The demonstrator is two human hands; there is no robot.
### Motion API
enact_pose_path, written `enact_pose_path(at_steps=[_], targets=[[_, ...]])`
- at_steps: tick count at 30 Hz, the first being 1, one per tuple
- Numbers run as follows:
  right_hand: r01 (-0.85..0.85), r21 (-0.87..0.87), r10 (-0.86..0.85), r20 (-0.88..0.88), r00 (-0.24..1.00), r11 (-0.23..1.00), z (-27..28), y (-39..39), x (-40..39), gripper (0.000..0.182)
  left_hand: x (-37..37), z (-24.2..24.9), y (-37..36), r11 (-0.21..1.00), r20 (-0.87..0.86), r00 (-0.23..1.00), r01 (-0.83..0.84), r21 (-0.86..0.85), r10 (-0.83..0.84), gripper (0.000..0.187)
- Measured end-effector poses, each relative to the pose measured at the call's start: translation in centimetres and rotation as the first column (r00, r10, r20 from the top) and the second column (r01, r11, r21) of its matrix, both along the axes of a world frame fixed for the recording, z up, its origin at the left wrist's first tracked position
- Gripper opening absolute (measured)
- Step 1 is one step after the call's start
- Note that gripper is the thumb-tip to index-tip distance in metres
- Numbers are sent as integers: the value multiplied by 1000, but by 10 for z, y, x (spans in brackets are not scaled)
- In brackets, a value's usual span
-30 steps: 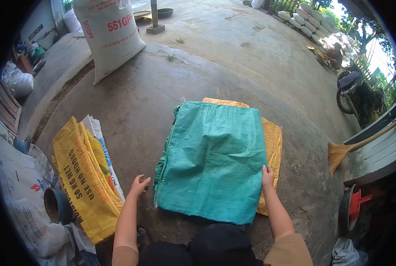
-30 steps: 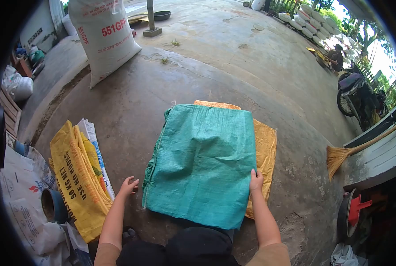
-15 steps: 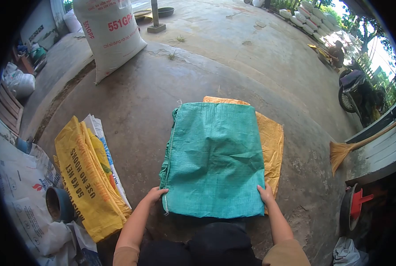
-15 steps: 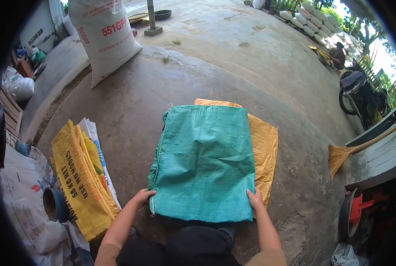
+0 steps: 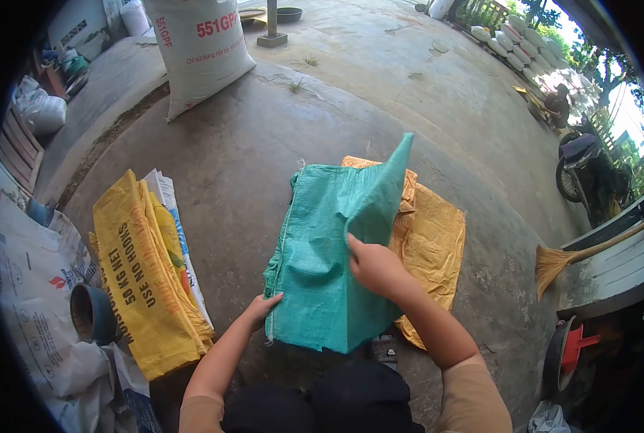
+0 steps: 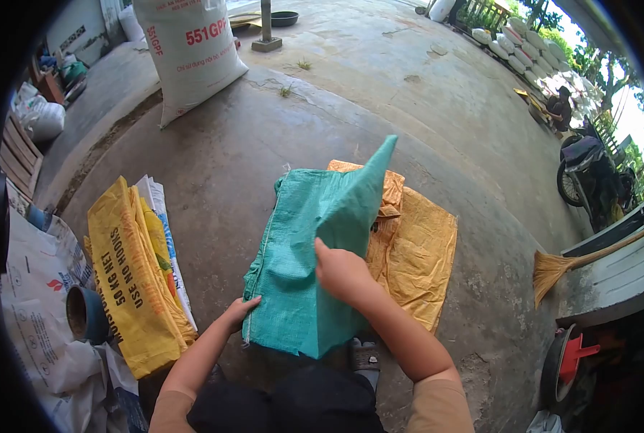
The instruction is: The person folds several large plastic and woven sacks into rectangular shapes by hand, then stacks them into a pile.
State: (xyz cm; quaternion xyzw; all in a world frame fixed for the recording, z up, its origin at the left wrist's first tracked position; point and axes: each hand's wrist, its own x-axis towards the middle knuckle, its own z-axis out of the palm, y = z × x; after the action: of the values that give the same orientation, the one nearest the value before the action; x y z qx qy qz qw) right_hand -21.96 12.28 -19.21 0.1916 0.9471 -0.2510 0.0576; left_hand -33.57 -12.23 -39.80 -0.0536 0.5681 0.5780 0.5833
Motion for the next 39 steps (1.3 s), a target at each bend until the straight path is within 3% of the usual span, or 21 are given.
enact_pose_path(at_steps=[4,6,7,9,11,13,15,16,17,21,22,23,24,25,27,30,33,34,35,38,39], targets=[[-280,-87,292,192,937,956,-39,-56,-60,49,-3,-11,-2,998,-2,1000,22,55,-22,48],[-413,-234,448,127,885,880,-66,-75,-78,62,-2,-21,-3,994,16,999,-38,105,37,52],[-411,-239,448,125,885,880,-77,-82,-80,62,-2,-25,-5,982,38,995,-99,158,94,57],[-186,-570,353,198,914,800,-83,-93,-82,76,-12,-12,-8,990,-47,992,122,72,-118,74],[-236,-538,351,121,929,809,-120,-93,-75,76,-9,3,-9,995,189,980,-69,78,53,77],[-348,-402,349,-75,934,847,-138,-84,-60,68,-13,6,-12,986,198,976,-116,119,91,75],[-298,-416,316,-28,948,859,-141,-71,-46,57,-15,-8,-17,974,206,971,-158,160,124,73],[-314,-137,294,-146,945,940,-152,-63,-38,54,-18,-29,-19,984,69,996,-74,160,63,70],[-269,150,300,-263,917,951,-161,-54,-31,52,-20,-41,-19,989,-70,998,12,148,-2,68],[305,261,-206,-346,915,916,-182,-11,-19,61,-12,-23,-11,985,-247,955,145,-97,-165,66],[308,257,-209,-348,914,916,-192,3,-18,61,-9,-21,-8,970,-283,938,152,-189,-202,66],[492,-69,-493,-233,838,868,-203,18,-17,67,-8,-20,-6,948,-315,918,155,-279,-243,66],[647,-354,-700,-29,714,675,-220,33,-15,74,-8,-23,-6,946,-329,904,191,-264,-274,64],[563,-680,-706,95,702,469,-258,51,-11,89,-9,-24,-6,944,-329,902,196,-267,-280,64],[657,-720,-675,370,638,226,-207,42,-6,94,-11,-24,-6,934,-294,895,275,-229,-336,61],[608,-787,-618,426,660,107,-210,42,0,100,-12,-13,-5,940,-230,919,280,-195,-321,58],[538,-826,-611,342,714,167,-210,36,0,103,-14,-2,-6,923,-198,918,293,-250,-344,57],[426,-876,-661,184,727,225,-229,35,-2,86,-16,-6,-9,922,-196,917,296,-250,-348,57],[428,-876,-663,185,726,224,-226,32,-2,86,-19,-13,-14,907,-248,894,293,-302,-372,54],[301,-864,-605,-4,796,402,-229,25,-1,33,-36,-37,-29,888,-381,835,242,-391,-396,53],[303,-863,-606,-4,796,404,-224,22,0,33,-41,-40,-33,884,-460,795,195,-424,-396,54]])
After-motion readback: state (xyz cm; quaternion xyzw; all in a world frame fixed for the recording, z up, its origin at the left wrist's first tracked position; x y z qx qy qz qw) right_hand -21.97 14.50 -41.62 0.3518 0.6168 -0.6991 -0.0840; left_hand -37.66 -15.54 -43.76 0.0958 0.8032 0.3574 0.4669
